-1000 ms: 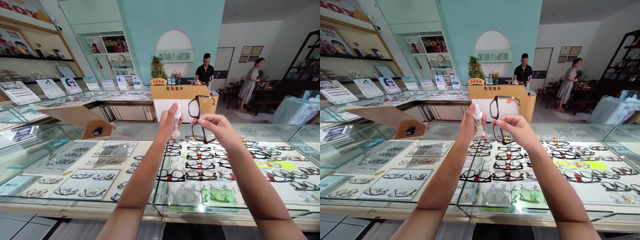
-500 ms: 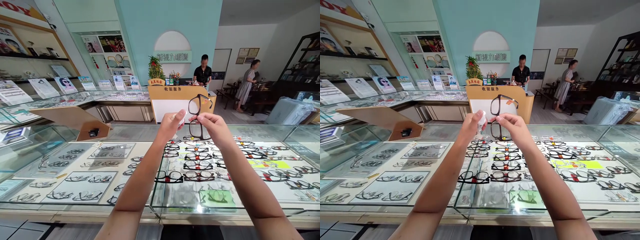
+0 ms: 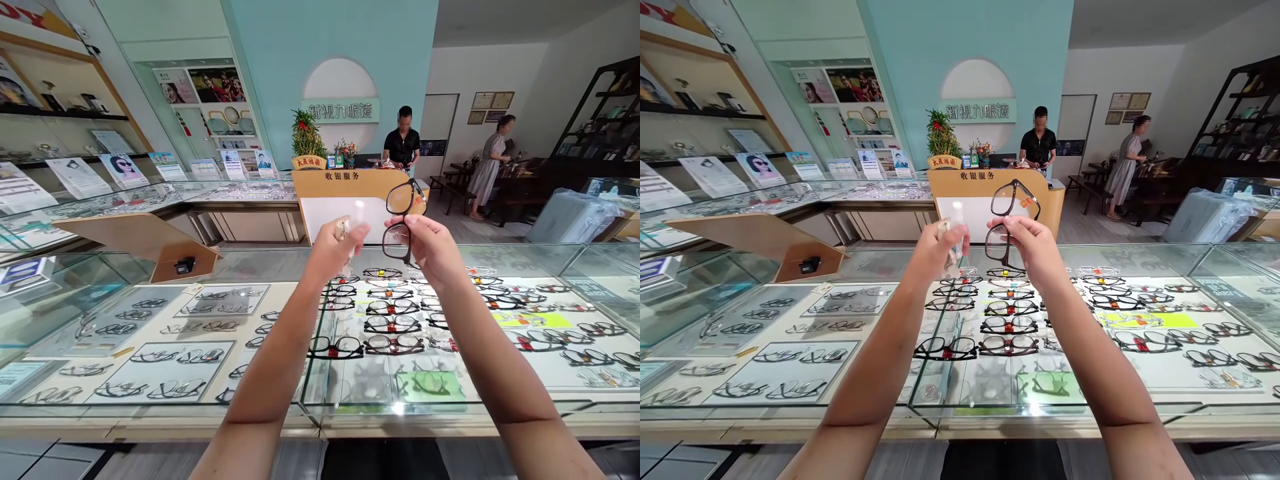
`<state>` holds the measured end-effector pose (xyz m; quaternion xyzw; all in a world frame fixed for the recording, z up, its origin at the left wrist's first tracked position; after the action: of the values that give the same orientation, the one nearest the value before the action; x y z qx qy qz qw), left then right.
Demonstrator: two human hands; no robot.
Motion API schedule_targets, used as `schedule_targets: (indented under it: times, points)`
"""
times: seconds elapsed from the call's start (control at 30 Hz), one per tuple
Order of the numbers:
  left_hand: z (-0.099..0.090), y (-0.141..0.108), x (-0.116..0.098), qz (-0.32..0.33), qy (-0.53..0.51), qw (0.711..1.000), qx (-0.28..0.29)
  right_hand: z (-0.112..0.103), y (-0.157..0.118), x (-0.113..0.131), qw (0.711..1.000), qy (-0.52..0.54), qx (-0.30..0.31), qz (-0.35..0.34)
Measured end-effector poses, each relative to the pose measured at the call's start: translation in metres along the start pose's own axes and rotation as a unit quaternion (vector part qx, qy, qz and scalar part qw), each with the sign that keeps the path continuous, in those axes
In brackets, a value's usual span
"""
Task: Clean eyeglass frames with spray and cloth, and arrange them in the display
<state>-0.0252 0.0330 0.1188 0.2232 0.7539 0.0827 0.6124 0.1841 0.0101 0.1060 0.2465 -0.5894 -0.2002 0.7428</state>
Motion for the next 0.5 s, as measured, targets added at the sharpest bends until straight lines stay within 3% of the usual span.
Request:
schedule_targets:
  times: [0.07, 0.17, 0.23, 0.27, 0.4, 0.5]
  points:
    - [-0.011, 0.007, 0.014, -0.012, -0.044, 0.998, -0.044, -0.003, -0.001, -0.001, 1.0, 0.016, -0.005, 0.007]
    - [-0.033, 0.017, 0.052, -0.034, -0.06, 0.993, -0.1, -0.014, -0.008, -0.01, 0.999, 0.038, -0.014, 0.025]
    - [-0.051, 0.018, 0.086, -0.07, 0.062, 0.984, -0.149, -0.024, -0.018, -0.023, 0.998, 0.044, -0.03, 0.037]
    - [-0.061, 0.016, 0.102, -0.094, 0.158, 0.967, -0.176, -0.031, -0.024, -0.03, 0.997, 0.042, -0.041, 0.043]
    - [-0.094, 0.001, 0.161, -0.16, 0.264, 0.931, -0.197, -0.053, -0.044, -0.062, 0.995, 0.029, -0.078, 0.063]
    - [-0.111, -0.008, 0.192, -0.216, 0.323, 0.897, -0.209, -0.062, -0.05, -0.079, 0.993, 0.017, -0.095, 0.067]
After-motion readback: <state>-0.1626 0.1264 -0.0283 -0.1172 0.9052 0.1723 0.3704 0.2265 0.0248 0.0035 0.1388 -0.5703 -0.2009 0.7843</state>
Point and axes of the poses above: each hand's wrist, its own y-axis towards the middle knuckle, its own z-axis out of the palm, x = y × z, the point moved 2 cm from there along y, towards the middle knuckle, and after that the axes turned 7 degrees about -z, right-handed, at the moved point
